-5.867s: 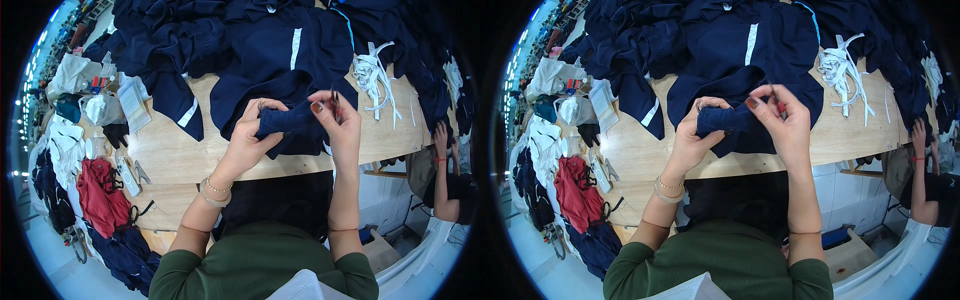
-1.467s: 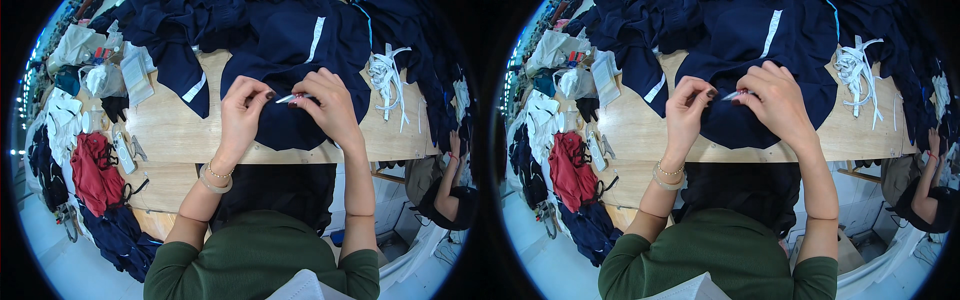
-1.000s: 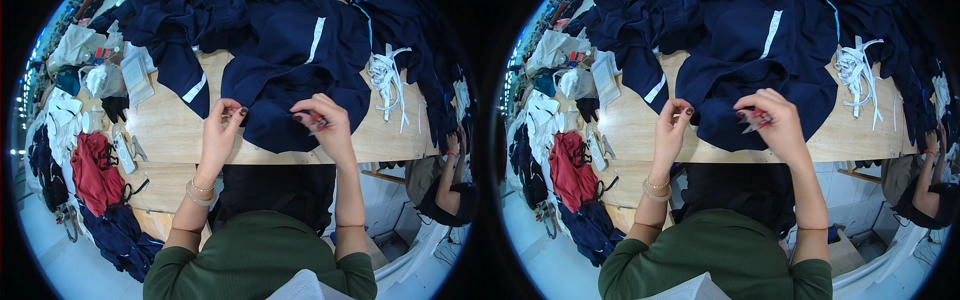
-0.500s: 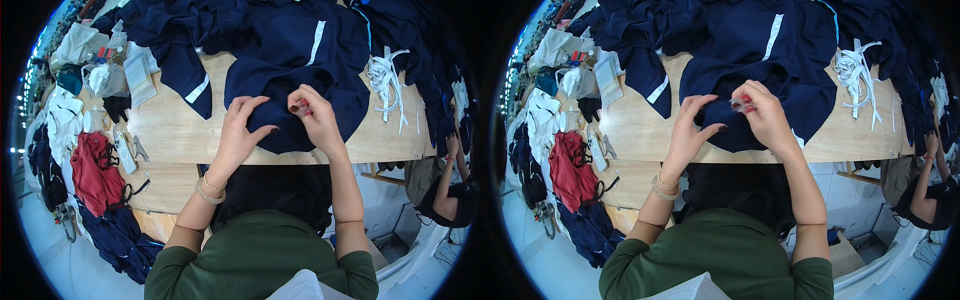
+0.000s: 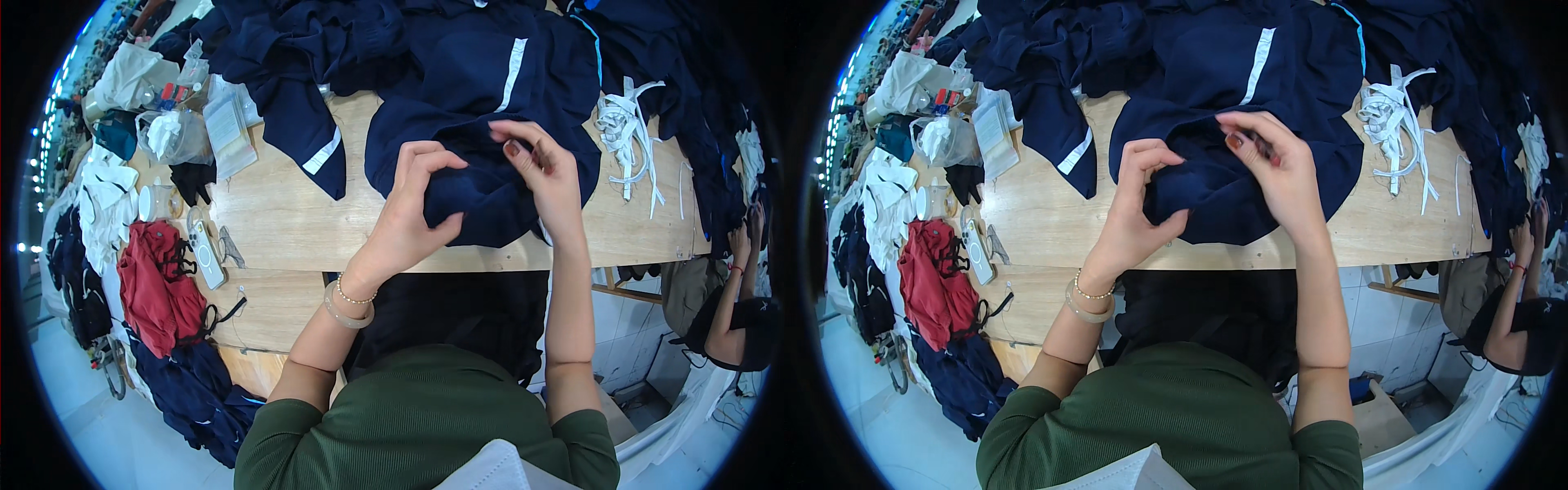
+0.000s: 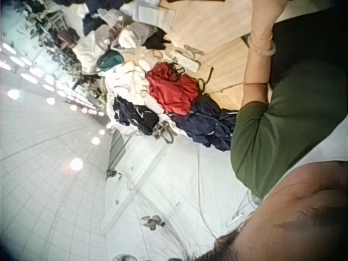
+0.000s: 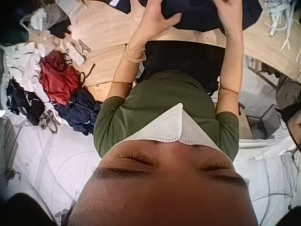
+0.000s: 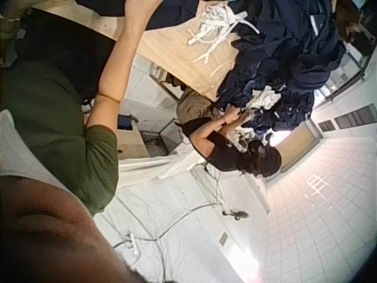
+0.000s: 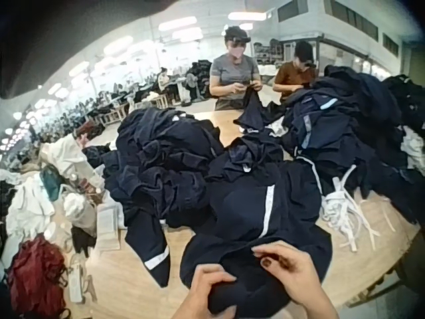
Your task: Trim loose threads from finished blue garments using thread snips in a factory setting.
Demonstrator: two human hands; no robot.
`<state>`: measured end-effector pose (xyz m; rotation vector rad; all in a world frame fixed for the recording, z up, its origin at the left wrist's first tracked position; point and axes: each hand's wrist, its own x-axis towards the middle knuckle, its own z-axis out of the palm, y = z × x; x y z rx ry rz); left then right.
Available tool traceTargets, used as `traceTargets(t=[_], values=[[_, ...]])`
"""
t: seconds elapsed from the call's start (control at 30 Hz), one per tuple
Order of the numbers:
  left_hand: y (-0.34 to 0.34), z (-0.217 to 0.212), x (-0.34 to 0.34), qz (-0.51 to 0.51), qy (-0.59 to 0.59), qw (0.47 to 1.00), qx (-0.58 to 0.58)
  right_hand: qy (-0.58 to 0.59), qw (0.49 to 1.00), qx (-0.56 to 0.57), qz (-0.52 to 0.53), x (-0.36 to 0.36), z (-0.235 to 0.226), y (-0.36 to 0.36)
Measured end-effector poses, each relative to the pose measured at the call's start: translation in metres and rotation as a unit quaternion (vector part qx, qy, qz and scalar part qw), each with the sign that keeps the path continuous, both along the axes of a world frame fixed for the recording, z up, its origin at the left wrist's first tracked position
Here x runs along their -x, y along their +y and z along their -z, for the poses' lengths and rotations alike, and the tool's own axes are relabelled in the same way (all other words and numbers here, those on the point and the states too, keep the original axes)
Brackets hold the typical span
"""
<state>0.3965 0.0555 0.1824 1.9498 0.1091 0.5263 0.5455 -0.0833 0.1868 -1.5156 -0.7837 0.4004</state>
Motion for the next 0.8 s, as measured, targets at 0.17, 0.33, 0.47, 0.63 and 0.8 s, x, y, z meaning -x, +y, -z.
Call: traceTargets(t=[0.17,0.33,0.47,0.63,0.8], values=[[0.012,-0.052,-0.013,0.163,-0.106,0.979,0.066,0.265,0.904,0.108,-0.318,-0.034,-0.043,0.000],[0.049,-0.101,-0.020,0.199,-0.081,0.977,-0.001,0.087,0.949,0.150,-0.262,-0.060,-0.093,-0.022],[0.076,-0.108,-0.023,0.284,0.150,0.924,0.205,-0.066,0.982,0.137,-0.116,-0.078,-0.164,-0.036],[0.117,-0.190,-0.015,0.139,0.002,0.990,-0.024,-0.132,0.924,0.322,-0.160,-0.090,-0.227,-0.063],[0.108,-0.267,0.012,0.033,-0.040,0.997,-0.056,-0.243,0.968,0.010,0.067,-0.122,-0.230,-0.100]])
